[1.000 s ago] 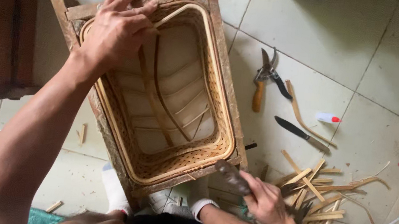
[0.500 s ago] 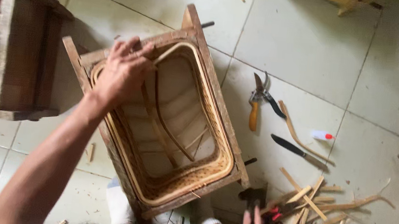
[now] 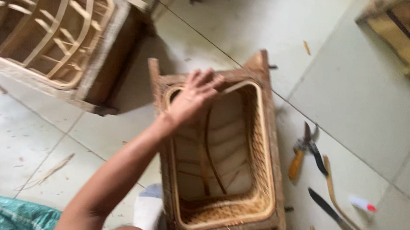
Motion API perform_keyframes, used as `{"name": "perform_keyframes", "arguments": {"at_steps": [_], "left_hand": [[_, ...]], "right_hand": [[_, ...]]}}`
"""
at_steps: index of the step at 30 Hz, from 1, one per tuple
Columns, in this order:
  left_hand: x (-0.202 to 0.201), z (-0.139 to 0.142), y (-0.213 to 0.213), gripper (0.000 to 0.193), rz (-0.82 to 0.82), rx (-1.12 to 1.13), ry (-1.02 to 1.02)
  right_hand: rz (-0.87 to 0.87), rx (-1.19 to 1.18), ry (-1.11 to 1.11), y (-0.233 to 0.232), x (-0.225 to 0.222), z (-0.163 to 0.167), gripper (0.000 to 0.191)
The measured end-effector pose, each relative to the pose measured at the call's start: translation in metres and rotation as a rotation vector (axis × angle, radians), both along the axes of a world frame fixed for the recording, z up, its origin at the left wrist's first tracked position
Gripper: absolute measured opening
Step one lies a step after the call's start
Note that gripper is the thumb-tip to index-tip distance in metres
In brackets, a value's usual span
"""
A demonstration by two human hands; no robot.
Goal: The person sits on the floor and weaves thin bamboo strips into a rectangular basket held in a wooden jig, pressing strips into the woven rim and adding curved ribs across the open top. They trim and tuck strip ends with pliers and tap strips tight with a hammer.
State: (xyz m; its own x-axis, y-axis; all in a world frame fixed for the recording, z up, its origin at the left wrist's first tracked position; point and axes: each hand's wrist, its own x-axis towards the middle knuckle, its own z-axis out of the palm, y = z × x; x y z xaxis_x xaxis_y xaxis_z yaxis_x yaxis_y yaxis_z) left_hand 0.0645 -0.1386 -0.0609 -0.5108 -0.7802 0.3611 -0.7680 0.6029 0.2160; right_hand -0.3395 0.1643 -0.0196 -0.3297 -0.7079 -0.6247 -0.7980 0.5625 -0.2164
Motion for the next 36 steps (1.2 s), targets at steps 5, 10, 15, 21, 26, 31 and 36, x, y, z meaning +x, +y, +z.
{"name": "perform_keyframes", "arguments": {"at_steps": [5, 10, 15, 21, 26, 31, 36], "left_hand": [[0.005, 0.011, 0.000, 0.017, -0.042, 0.119, 0.107], [0.006, 0.023, -0.002, 0.018, -0.066, 0.078, 0.139], [0.004, 0.028, 0.000, 0.019, -0.063, 0.068, 0.205], [0.000, 0.033, 0.001, 0.021, -0.059, 0.051, 0.172], [-0.004, 0.040, 0.002, 0.022, -0.041, 0.072, 0.167], [-0.006, 0.046, 0.002, 0.015, -0.050, 0.081, 0.225], [-0.010, 0.050, 0.002, 0.017, -0.050, 0.064, 0.211]], "right_hand": [[0.323, 0.150, 0.123, -0.121, 0.002, 0.136, 0.043], [0.446, 0.318, -0.575, -0.173, 0.111, 0.142, 0.044], [0.362, 0.482, -0.704, -0.238, 0.231, 0.053, 0.059], [0.367, 0.180, -1.378, -0.224, 0.276, -0.008, 0.061], [0.005, 0.310, -1.515, -0.206, 0.273, -0.042, 0.067], [-0.109, 0.420, -1.673, -0.201, 0.269, -0.056, 0.058], [-0.288, 0.587, -1.917, -0.198, 0.269, -0.071, 0.040]]}}
